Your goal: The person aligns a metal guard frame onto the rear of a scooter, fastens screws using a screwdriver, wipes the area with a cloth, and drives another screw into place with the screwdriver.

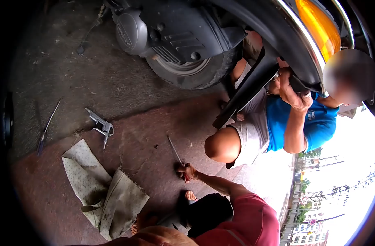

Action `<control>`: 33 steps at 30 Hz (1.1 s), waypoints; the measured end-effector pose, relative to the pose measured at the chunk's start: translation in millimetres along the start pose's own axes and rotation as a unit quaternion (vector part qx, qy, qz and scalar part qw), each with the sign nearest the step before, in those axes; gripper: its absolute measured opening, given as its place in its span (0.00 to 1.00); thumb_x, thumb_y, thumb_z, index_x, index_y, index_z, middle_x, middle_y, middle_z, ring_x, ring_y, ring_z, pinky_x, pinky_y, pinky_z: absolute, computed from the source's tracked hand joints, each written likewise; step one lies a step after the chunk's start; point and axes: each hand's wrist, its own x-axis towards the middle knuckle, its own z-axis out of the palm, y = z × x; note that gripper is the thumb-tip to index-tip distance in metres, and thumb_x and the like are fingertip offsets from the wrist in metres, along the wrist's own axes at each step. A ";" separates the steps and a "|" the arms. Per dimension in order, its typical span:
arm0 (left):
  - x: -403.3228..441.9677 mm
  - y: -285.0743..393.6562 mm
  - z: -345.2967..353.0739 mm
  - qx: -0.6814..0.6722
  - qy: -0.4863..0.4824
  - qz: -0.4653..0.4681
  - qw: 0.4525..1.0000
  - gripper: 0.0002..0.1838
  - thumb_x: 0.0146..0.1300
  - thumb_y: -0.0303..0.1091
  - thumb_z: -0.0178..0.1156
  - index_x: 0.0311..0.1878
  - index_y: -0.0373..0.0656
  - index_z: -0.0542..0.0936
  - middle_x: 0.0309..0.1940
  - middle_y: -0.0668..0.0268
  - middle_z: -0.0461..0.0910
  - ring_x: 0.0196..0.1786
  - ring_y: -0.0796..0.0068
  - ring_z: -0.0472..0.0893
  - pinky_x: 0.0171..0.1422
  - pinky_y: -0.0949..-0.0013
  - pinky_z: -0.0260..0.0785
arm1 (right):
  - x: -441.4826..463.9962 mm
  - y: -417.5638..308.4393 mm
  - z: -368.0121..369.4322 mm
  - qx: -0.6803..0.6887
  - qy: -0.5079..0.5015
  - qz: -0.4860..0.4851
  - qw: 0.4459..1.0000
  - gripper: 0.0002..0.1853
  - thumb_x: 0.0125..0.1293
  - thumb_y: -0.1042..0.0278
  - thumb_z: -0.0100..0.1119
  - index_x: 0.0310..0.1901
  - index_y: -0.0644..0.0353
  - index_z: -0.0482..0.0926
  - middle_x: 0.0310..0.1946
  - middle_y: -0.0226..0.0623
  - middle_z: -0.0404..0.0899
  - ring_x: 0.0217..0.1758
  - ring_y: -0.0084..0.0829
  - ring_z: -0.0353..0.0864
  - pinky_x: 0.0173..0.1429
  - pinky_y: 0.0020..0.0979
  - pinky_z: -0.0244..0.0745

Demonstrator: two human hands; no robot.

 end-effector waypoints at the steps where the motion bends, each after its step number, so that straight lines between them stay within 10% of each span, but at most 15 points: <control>1: -0.1 0.0 1.4 0.005 0.002 -0.005 1.000 0.13 0.51 0.29 0.60 0.41 0.37 0.82 0.33 0.55 0.83 0.36 0.65 0.81 0.46 0.64 0.73 | -2.6 -2.8 1.4 0.000 0.000 -0.002 1.000 0.16 0.58 0.62 0.62 0.24 0.69 0.79 0.14 0.44 0.75 0.08 0.37 0.74 0.09 0.37 0.70; 12: -0.1 17.5 15.5 0.013 0.065 -0.008 0.998 0.12 0.51 0.28 0.60 0.39 0.36 0.81 0.29 0.55 0.81 0.34 0.65 0.79 0.42 0.62 0.71 | 9.8 11.5 -9.5 -0.014 -0.044 -0.005 0.999 0.13 0.58 0.59 0.61 0.34 0.63 0.81 0.21 0.44 0.79 0.12 0.35 0.76 0.12 0.38 0.72; 19: -16.0 -12.4 44.5 -0.083 0.176 0.144 0.970 0.12 0.60 0.26 0.61 0.47 0.38 0.80 0.40 0.62 0.81 0.42 0.71 0.78 0.48 0.67 0.71 | -0.3 5.3 -5.2 0.005 -0.051 -0.042 0.998 0.13 0.58 0.60 0.61 0.33 0.64 0.80 0.20 0.44 0.78 0.11 0.35 0.75 0.10 0.38 0.72; 21: -27.2 9.8 39.4 -0.082 0.147 -0.007 0.986 0.12 0.63 0.27 0.62 0.50 0.38 0.79 0.43 0.62 0.79 0.43 0.72 0.77 0.49 0.68 0.71 | 1.7 6.8 -4.9 0.018 -0.063 -0.054 0.996 0.13 0.57 0.60 0.61 0.32 0.63 0.80 0.20 0.44 0.78 0.11 0.35 0.74 0.10 0.38 0.71; 27: -10.9 39.0 36.0 -0.135 0.134 -0.068 0.979 0.11 0.61 0.31 0.50 0.35 0.37 0.80 0.25 0.66 0.78 0.30 0.73 0.76 0.38 0.70 0.68 | -6.3 2.4 -5.9 0.022 -0.072 -0.036 0.996 0.12 0.58 0.60 0.63 0.29 0.62 0.80 0.20 0.41 0.78 0.14 0.35 0.76 0.13 0.38 0.71; 33: 0.8 82.5 10.2 -0.216 0.323 -0.021 0.921 0.17 0.64 0.43 0.54 0.20 0.47 0.70 0.15 0.71 0.67 0.19 0.80 0.64 0.24 0.72 0.53 | -13.6 4.0 -4.3 0.025 -0.063 -0.063 0.996 0.15 0.58 0.58 0.66 0.26 0.63 0.79 0.19 0.40 0.77 0.13 0.34 0.75 0.14 0.37 0.72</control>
